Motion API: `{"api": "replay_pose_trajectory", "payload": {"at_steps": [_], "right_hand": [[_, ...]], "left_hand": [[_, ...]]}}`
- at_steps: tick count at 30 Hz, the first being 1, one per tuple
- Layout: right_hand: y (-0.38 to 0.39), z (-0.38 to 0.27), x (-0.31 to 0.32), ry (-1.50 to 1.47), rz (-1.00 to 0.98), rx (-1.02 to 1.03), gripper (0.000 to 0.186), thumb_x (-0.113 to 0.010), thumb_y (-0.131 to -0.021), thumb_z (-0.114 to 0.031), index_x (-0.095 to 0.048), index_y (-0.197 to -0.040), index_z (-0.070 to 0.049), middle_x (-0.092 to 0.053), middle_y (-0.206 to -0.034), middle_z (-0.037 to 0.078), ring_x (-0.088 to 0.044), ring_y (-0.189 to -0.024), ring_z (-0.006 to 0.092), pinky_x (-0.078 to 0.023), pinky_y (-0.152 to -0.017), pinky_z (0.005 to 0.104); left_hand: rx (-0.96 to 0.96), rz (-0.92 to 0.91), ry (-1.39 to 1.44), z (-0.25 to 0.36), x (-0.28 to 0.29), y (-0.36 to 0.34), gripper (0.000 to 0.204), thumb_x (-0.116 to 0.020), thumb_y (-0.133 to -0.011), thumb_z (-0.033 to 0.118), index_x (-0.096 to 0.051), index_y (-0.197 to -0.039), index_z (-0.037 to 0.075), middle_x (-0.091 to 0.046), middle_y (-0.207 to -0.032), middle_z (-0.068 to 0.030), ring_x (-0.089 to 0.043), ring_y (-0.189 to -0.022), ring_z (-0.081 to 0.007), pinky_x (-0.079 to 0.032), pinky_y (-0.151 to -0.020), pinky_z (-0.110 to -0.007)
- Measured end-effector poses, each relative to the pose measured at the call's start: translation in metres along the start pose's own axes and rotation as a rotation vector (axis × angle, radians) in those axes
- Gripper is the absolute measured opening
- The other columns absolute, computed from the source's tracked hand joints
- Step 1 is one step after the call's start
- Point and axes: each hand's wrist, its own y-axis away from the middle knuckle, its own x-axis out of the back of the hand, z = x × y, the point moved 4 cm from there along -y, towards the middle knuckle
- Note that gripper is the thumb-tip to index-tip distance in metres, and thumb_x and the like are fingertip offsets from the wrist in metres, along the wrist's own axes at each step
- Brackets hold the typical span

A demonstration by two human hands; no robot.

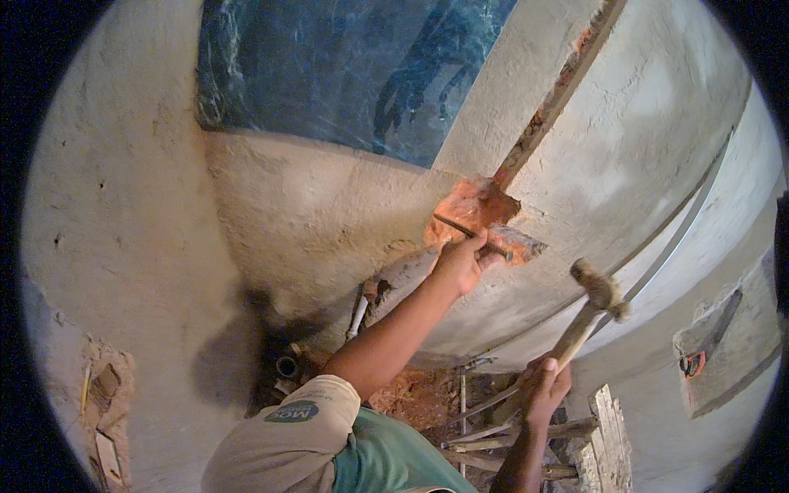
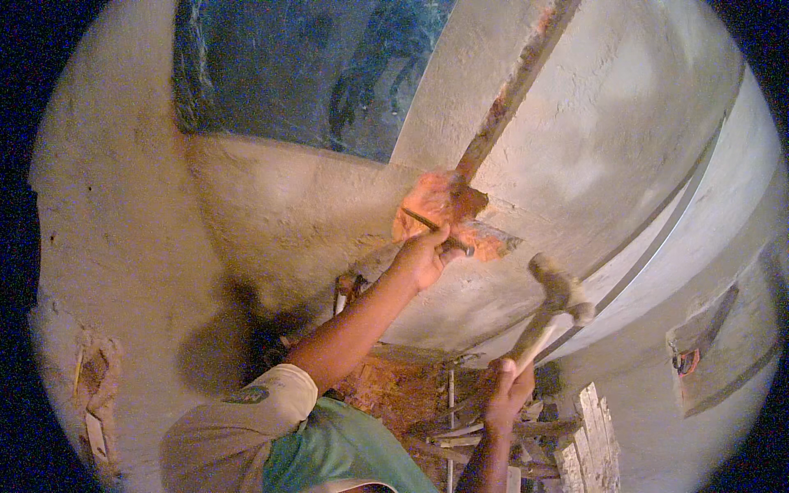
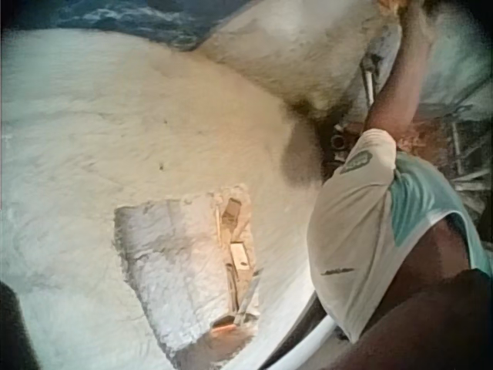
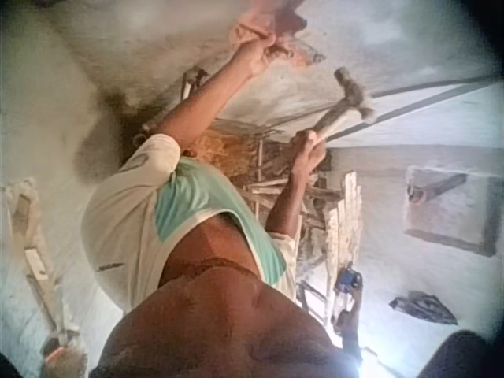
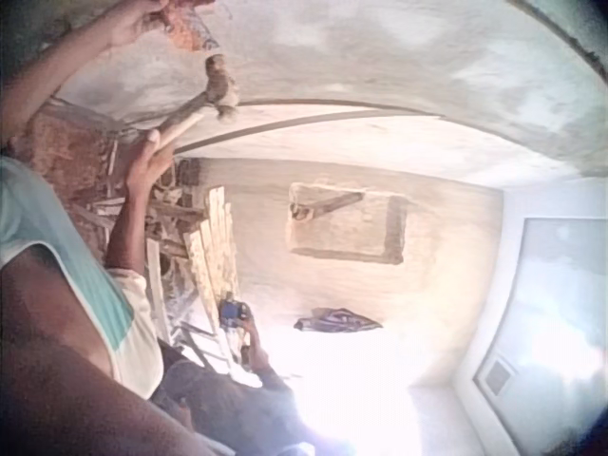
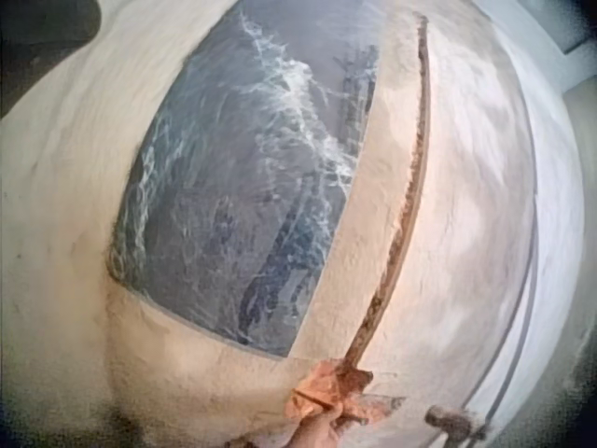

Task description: The person chisels a vertical channel in a concrete wall with a hammer and a chisel, then fits a blue fixture box into the opening and positions it against the exposed pipes.

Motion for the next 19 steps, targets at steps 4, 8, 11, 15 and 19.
{"api": "replay_pose_trajectory", "payload": {"at_steps": [4,8,11,15,19], "right_hand": [[-0.025,-0.033,0.025,-0.054,0.138,0.100,0.045,-0.044,-0.084,-0.047,-0.046,-0.083,-0.003,-0.046,-0.057,0.006,-0.044,-0.042,0.0130,-0.038,-0.038,0.0249],[-0.064,-0.093,0.002,-0.326,0.199,0.198,0.048,-0.043,-0.083,-0.050,-0.043,-0.091,-0.003,-0.046,-0.062,0.006,-0.047,-0.044,0.0148,-0.040,-0.038,0.0255],[-0.069,-0.070,-0.024,-0.375,0.118,0.137,0.045,-0.041,-0.084,-0.049,-0.043,-0.087,-0.004,-0.045,-0.060,0.005,-0.046,-0.044,0.0146,-0.040,-0.038,0.0261],[-0.044,-0.043,-0.082,0.077,-0.286,-0.275,0.038,-0.041,-0.087,-0.042,-0.043,-0.072,-0.008,-0.042,-0.052,0.001,-0.042,-0.040,0.0105,-0.037,-0.036,0.0255],[-0.061,-0.053,-0.064,-0.006,-0.208,-0.134,0.035,-0.042,-0.088,-0.040,-0.043,-0.072,-0.008,-0.043,-0.053,-0.001,-0.041,-0.040,0.0087,-0.035,-0.036,0.0248]], "left_hand": [[-0.074,-0.001,0.130,0.000,-0.011,-0.012,0.011,-0.050,-0.085,0.013,-0.052,-0.089,0.002,-0.056,-0.086,-0.0081,-0.056,-0.085,-0.0199,-0.049,-0.070,-0.031],[-0.143,0.106,0.271,0.011,-0.013,-0.022,0.012,-0.049,-0.085,0.010,-0.051,-0.092,0.001,-0.055,-0.087,-0.0084,-0.055,-0.090,-0.0217,-0.049,-0.076,-0.034],[-0.156,0.126,0.331,0.016,-0.028,-0.025,0.012,-0.049,-0.085,0.010,-0.050,-0.095,0.003,-0.056,-0.092,-0.0078,-0.056,-0.089,-0.0202,-0.049,-0.075,-0.031],[-0.159,0.141,0.378,0.016,-0.018,-0.031,0.012,-0.047,-0.086,0.009,-0.050,-0.096,0.003,-0.056,-0.090,-0.0081,-0.057,-0.087,-0.0199,-0.050,-0.072,-0.030],[-0.229,0.101,0.384,0.030,-0.029,-0.027,0.013,-0.048,-0.086,0.011,-0.051,-0.093,0.001,-0.056,-0.089,-0.0099,-0.057,-0.090,-0.0226,-0.052,-0.066,-0.029]]}}
